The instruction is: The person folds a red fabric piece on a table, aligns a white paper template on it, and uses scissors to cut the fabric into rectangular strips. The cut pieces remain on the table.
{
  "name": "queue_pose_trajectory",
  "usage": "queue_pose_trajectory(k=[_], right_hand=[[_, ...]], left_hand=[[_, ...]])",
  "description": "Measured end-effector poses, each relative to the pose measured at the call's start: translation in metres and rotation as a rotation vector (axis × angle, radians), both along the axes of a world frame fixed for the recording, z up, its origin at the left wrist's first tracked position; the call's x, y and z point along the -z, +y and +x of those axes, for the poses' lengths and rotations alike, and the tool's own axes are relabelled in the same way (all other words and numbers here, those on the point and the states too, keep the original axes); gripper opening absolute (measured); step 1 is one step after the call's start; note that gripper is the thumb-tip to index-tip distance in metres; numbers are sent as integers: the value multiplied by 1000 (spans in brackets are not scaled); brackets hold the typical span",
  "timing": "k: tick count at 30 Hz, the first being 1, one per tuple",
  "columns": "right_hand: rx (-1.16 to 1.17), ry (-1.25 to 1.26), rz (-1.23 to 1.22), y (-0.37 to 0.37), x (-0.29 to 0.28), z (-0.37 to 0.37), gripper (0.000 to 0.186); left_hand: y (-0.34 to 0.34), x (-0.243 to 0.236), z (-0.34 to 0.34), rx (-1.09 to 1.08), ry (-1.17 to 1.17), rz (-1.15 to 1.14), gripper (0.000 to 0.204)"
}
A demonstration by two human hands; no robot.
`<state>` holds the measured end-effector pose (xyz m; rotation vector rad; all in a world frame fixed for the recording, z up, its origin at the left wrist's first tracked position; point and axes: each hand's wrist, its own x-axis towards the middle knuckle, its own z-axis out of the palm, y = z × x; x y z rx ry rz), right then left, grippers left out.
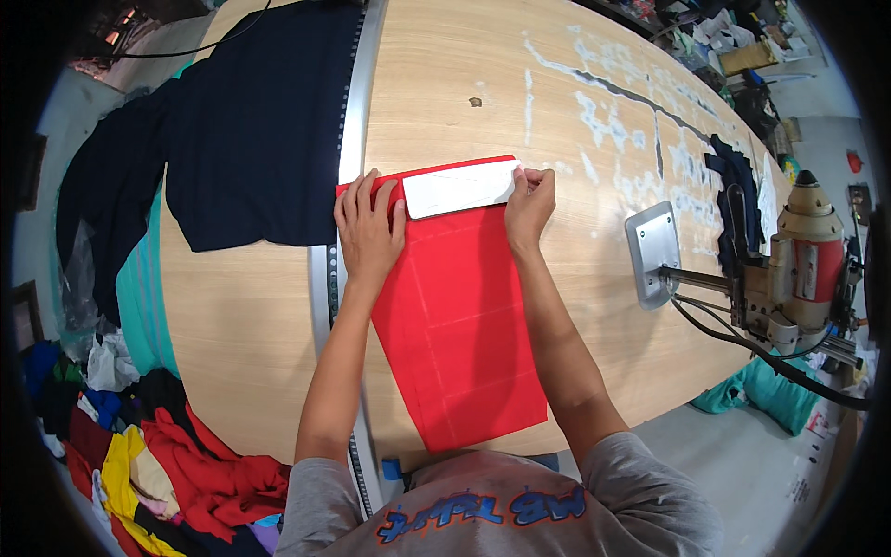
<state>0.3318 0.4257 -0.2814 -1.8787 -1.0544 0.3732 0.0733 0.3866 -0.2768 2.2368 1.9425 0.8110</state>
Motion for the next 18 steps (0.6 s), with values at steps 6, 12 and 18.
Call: queue_pose_trajectory(k=[6, 12, 18], right_hand=[[-85, -148, 21, 0, 0, -2, 18], [-89, -339, 4, 1, 6, -7, 18], [-147, -368, 13, -1, 6, -6, 16]], left_hand=[[-1, -1, 1, -11, 49, 10, 36], [-1, -1, 2, -17, 34, -18, 32], [1, 1, 2, -33, 8, -19, 24]])
